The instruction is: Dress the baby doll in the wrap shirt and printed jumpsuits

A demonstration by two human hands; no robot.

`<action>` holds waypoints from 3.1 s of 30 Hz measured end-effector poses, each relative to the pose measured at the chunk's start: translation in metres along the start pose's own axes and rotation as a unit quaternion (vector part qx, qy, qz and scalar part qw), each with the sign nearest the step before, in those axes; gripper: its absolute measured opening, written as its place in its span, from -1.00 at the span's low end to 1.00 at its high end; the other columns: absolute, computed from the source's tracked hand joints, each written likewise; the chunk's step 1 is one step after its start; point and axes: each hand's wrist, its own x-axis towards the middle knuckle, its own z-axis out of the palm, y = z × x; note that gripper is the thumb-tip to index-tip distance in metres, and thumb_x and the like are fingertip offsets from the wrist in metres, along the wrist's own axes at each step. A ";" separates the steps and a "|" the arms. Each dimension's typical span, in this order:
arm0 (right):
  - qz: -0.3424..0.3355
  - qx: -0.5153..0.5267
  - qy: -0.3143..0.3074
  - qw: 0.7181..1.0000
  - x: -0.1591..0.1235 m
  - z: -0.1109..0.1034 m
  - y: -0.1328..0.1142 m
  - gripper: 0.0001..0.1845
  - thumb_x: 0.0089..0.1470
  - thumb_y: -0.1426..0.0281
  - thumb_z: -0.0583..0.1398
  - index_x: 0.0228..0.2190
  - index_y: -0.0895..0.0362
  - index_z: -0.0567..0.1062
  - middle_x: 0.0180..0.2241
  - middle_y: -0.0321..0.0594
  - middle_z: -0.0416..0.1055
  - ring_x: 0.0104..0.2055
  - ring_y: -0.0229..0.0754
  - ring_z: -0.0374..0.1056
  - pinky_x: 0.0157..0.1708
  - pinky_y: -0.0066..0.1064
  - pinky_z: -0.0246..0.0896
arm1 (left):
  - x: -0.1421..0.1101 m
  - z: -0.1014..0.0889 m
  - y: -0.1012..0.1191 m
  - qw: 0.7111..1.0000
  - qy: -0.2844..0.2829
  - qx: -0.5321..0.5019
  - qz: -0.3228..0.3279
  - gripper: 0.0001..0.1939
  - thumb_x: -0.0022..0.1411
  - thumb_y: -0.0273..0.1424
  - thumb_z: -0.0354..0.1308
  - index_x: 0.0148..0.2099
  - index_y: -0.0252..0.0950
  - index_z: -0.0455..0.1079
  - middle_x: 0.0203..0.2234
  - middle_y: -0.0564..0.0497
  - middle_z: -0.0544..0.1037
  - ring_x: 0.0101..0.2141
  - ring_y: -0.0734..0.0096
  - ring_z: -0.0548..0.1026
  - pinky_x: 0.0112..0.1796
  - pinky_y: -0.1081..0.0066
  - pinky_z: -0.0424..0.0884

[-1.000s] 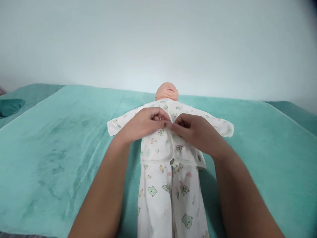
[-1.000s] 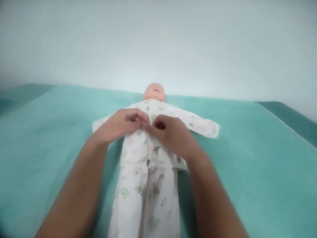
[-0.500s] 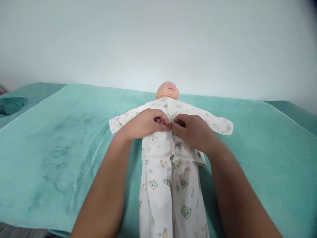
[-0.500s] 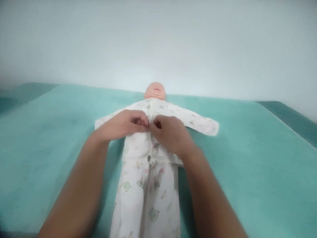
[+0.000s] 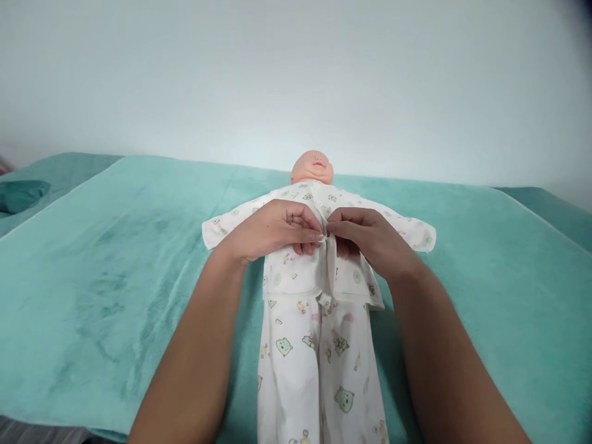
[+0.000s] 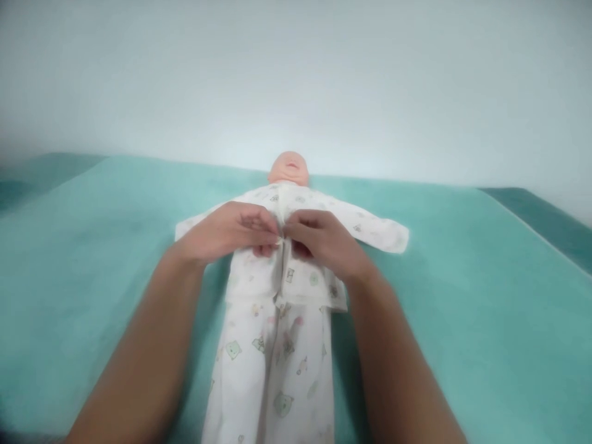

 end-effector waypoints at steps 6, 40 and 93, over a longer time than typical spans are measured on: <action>-0.017 -0.010 -0.022 1.000 0.000 -0.004 0.003 -0.64 0.11 0.18 0.25 -0.60 0.13 0.44 -0.63 -0.32 0.31 -0.57 -0.33 0.20 -0.56 -0.45 0.03 | 0.006 -0.004 -0.009 0.999 0.005 -0.049 -0.001 -0.91 0.13 -0.44 0.33 -0.33 -0.35 0.51 -0.52 0.04 0.57 -0.51 0.55 0.51 -0.43 0.53 0.48; -0.031 -0.019 -0.052 0.998 -0.001 -0.004 0.003 -0.84 -0.02 0.45 0.30 -0.36 0.09 0.42 -0.54 -0.39 0.32 -0.51 -0.34 0.23 -0.58 -0.51 0.03 | 0.008 -0.001 -0.010 0.998 0.048 -0.042 -0.027 -0.78 0.04 -0.39 0.41 -0.39 -0.35 0.43 -0.59 0.08 0.50 -0.55 0.57 0.47 -0.49 0.54 0.41; -0.033 0.018 -0.055 0.998 0.003 -0.008 0.011 -0.79 -0.02 0.45 0.33 -0.38 0.10 0.38 -0.56 -0.43 0.28 -0.59 -0.41 0.17 -0.64 -0.52 -0.05 | 0.002 0.010 -0.002 0.997 0.061 0.046 0.008 -0.79 -0.02 -0.58 0.11 -0.34 -0.22 0.20 -0.59 0.18 0.33 -0.61 0.58 0.37 -0.61 0.53 0.24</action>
